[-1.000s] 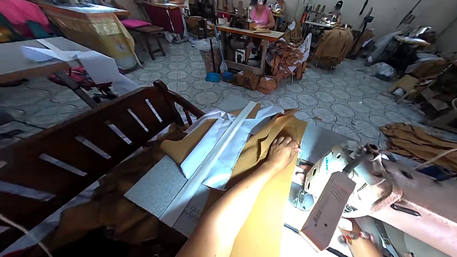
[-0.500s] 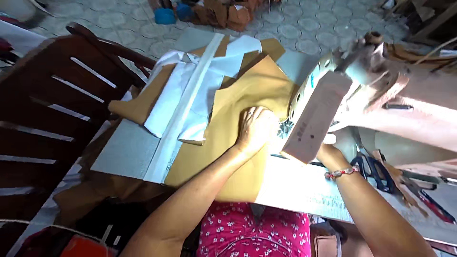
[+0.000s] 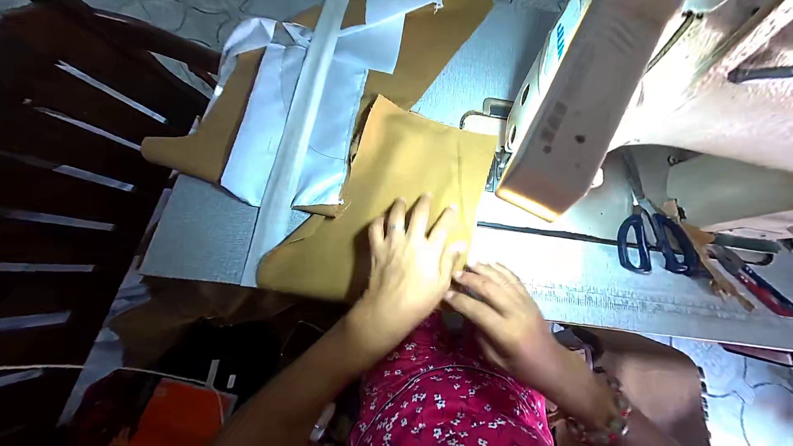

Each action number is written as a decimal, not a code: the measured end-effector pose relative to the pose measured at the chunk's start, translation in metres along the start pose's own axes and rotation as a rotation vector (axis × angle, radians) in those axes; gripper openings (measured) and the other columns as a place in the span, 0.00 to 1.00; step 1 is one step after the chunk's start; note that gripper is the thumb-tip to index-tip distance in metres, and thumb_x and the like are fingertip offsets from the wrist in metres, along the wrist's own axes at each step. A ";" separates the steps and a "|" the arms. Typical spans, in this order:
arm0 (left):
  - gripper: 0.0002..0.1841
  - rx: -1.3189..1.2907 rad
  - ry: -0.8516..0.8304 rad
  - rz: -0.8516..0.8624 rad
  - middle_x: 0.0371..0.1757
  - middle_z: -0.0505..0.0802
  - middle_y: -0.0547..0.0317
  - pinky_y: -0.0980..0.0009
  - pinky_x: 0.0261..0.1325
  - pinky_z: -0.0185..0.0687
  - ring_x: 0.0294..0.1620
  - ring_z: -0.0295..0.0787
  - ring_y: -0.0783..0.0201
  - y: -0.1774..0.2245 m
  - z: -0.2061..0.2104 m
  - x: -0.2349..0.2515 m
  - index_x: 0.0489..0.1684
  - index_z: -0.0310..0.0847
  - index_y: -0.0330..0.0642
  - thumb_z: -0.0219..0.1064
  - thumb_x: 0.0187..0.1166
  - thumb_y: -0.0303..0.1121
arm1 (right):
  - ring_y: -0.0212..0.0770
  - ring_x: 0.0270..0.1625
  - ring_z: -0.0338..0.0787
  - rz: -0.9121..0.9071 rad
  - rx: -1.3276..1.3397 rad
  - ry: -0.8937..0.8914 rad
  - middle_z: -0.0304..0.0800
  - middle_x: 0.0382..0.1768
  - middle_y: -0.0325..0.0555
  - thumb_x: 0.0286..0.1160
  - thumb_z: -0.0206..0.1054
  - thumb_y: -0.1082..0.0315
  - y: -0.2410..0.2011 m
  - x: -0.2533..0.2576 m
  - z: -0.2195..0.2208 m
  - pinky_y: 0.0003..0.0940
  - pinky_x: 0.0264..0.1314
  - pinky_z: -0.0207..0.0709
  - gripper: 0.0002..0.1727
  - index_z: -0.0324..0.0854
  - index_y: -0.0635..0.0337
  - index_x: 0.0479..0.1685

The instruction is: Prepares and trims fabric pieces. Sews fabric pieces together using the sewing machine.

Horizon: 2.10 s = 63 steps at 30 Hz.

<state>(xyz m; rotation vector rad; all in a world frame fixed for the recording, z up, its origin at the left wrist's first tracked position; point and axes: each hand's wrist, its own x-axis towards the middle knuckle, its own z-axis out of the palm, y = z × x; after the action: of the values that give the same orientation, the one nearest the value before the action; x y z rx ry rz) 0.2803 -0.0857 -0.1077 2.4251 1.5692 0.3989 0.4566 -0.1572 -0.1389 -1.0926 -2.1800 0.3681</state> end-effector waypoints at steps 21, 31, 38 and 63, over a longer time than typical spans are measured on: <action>0.28 -0.395 0.787 0.107 0.93 0.64 0.63 0.58 0.92 0.54 0.93 0.56 0.64 -0.067 0.000 -0.038 0.90 0.58 0.50 0.56 0.90 0.37 | 0.52 0.68 0.90 0.046 -0.022 -0.046 0.93 0.62 0.50 0.88 0.56 0.57 -0.010 0.026 -0.010 0.49 0.72 0.79 0.20 0.90 0.56 0.60; 0.36 -1.103 0.515 -0.837 0.60 0.84 0.56 0.79 0.59 0.85 0.57 0.86 0.80 -0.083 0.064 -0.128 0.77 0.54 0.24 0.61 0.62 0.13 | 0.66 0.75 0.84 0.058 -0.296 -0.185 0.85 0.73 0.58 0.79 0.64 0.66 -0.007 0.067 0.047 0.67 0.69 0.77 0.22 0.86 0.49 0.71; 0.18 -1.263 -0.290 -0.694 0.48 0.97 0.67 0.70 0.57 0.91 0.49 0.95 0.72 -0.135 0.018 -0.163 0.56 0.85 0.45 0.75 0.66 0.30 | 0.60 0.52 0.92 0.219 -0.242 -0.091 0.94 0.54 0.53 0.78 0.64 0.61 0.012 0.000 -0.028 0.58 0.48 0.83 0.16 0.92 0.50 0.59; 0.47 0.034 -0.104 -0.165 0.98 0.47 0.52 0.14 0.78 0.15 0.96 0.28 0.30 -0.073 0.018 0.130 0.98 0.41 0.59 0.40 0.81 0.74 | 0.67 0.74 0.84 0.045 -0.240 -0.096 0.86 0.73 0.55 0.73 0.68 0.47 -0.067 0.003 0.065 0.63 0.75 0.75 0.27 0.86 0.45 0.71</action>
<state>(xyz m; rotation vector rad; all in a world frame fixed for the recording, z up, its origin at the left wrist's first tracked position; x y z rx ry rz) 0.2746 0.0617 -0.1354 2.2783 1.7265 0.2148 0.3713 -0.1930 -0.1507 -1.2782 -2.3324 0.1840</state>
